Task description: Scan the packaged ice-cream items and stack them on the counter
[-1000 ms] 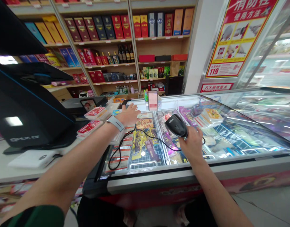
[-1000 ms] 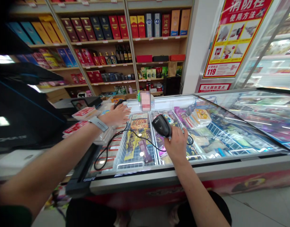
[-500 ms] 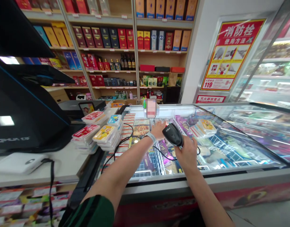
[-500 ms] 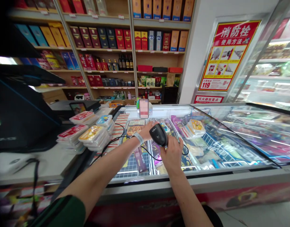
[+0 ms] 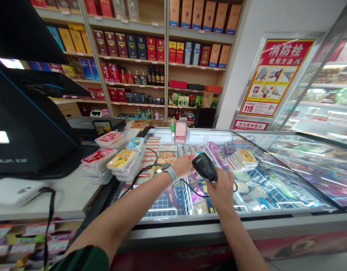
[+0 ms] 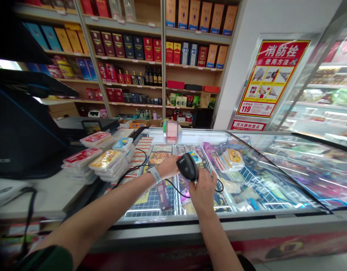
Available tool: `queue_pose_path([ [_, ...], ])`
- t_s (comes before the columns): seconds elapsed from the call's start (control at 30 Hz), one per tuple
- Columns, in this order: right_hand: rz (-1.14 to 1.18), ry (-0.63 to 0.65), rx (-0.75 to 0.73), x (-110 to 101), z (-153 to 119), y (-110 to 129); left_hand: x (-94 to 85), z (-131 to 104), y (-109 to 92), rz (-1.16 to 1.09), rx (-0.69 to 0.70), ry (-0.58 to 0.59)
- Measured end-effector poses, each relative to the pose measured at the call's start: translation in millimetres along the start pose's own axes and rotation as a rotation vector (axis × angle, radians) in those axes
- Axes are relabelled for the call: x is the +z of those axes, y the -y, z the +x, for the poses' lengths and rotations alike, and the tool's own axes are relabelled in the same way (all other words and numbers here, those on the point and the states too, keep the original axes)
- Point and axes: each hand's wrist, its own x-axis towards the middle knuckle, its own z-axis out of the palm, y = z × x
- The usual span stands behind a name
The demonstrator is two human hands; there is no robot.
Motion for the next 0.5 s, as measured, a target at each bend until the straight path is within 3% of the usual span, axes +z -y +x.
queue_pose_path([
  [0.23,0.017,-0.005,-0.026,1.9,-0.9,-2.1,-15.7,-40.0,7.6,0.161,0.070,0.032],
  [0.5,0.005,0.021,-0.042,1.8,-0.8,-1.0,-16.3,-52.9,3.7,0.204,0.122,0.020],
])
